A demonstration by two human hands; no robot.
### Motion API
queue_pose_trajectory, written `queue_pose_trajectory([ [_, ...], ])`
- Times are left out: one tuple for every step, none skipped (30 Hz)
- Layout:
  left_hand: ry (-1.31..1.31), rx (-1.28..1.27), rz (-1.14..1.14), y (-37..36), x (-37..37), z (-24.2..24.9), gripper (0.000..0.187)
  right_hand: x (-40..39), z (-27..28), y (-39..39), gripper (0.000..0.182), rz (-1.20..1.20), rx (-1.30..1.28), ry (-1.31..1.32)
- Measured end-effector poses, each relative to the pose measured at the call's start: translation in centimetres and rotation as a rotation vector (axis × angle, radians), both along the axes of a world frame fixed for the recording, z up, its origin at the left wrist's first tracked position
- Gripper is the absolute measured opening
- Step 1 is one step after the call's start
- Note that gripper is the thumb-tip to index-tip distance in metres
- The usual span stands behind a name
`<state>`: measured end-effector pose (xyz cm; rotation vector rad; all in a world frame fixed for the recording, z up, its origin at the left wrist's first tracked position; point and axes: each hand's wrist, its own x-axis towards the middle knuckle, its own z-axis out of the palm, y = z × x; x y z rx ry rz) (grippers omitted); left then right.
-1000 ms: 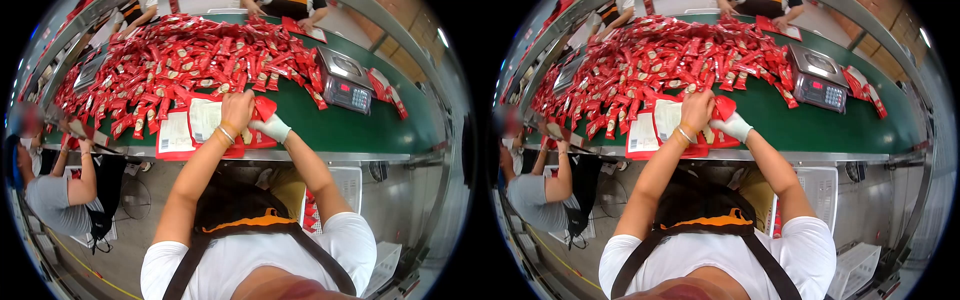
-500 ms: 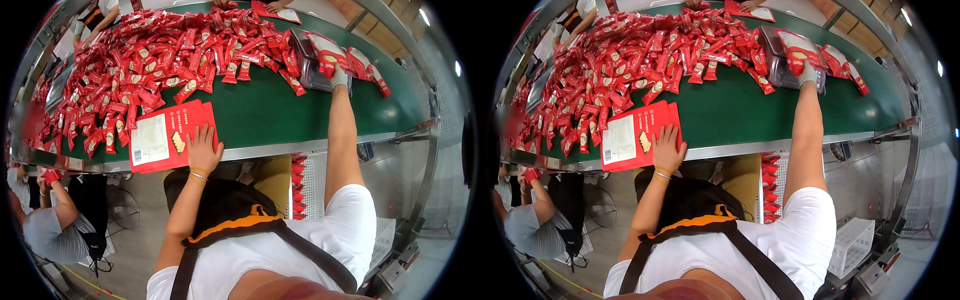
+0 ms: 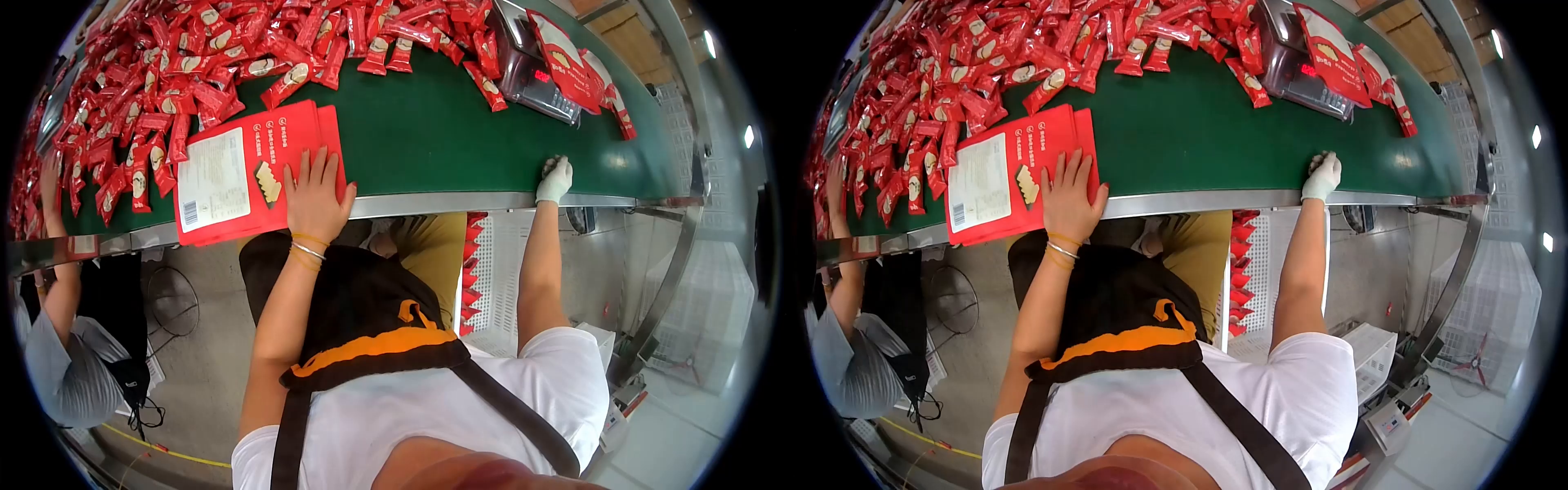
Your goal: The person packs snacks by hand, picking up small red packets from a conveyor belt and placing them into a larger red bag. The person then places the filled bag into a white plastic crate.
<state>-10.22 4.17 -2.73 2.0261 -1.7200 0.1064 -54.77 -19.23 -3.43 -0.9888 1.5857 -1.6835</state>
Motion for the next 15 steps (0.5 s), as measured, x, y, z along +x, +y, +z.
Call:
queue_pose_trajectory([
  [0.004, 0.003, -0.001, 0.1, 0.0, 0.0, 0.055, 0.4, 0.2, -0.2, 0.029, -0.007, -0.001, 0.027],
  [0.003, 0.004, 0.0, 0.1, 0.0, 0.0, 0.054, 0.4, 0.2, -0.5, 0.028, -0.013, 0.017, 0.03],
  [0.001, 0.004, 0.002, 0.0, 0.1, 0.1, 0.054, 0.5, 0.1, -0.7, 0.028, -0.01, 0.013, 0.032],
  [0.001, 0.001, 0.008, 0.0, 0.1, 0.0, 0.054, 0.6, 0.0, -1.0, 0.028, -0.028, 0.011, 0.036],
  [0.006, -0.001, 0.009, 0.0, 0.1, -0.1, 0.054, 0.6, -0.3, -1.3, 0.027, -0.049, 0.01, 0.037],
  [0.009, -0.003, 0.008, 0.0, 0.0, -0.2, 0.053, 0.6, -0.8, -1.5, 0.027, -0.047, 0.01, 0.034],
  [0.006, -0.002, 0.007, 0.0, 0.0, -0.1, 0.053, 0.5, -1.2, -1.7, 0.033, -0.032, -0.004, 0.107],
  [0.011, 0.0, 0.01, 0.0, 0.0, -0.1, 0.053, 0.5, -1.1, -1.9, 0.04, -0.018, -0.018, 0.181],
  [0.015, 0.0, 0.013, -0.1, 0.0, 0.0, 0.053, 0.3, -0.7, -2.4, 0.04, -0.019, -0.02, 0.179],
  [0.013, -0.002, 0.013, -0.2, 0.0, 0.0, 0.053, 0.1, 0.1, -3.2, 0.049, 0.026, 0.096, 0.085],
  [0.015, -0.002, 0.014, -0.2, 0.0, 0.0, 0.053, 0.3, 1.3, -4.1, 0.06, 0.072, 0.21, -0.009],
  [0.017, -0.001, 0.016, -0.2, 0.0, 0.0, 0.053, 1.7, 3.3, -5.1, 0.069, 0.166, 0.151, -0.183],
  [0.008, 0.004, 0.015, -0.1, 0.0, 0.1, 0.053, 3.8, 5.7, -6.1, 0.078, 0.256, 0.097, -0.361],
  [0.006, 0.008, 0.021, -0.1, 0.1, 0.1, 0.052, 5.5, 8.2, -7.5, 0.079, 0.259, 0.099, -0.429],
  [0.004, 0.013, 0.017, -0.1, 0.0, 0.1, 0.051, 6.2, 9.4, -9.6, 0.08, 0.253, 0.099, -0.496],
])
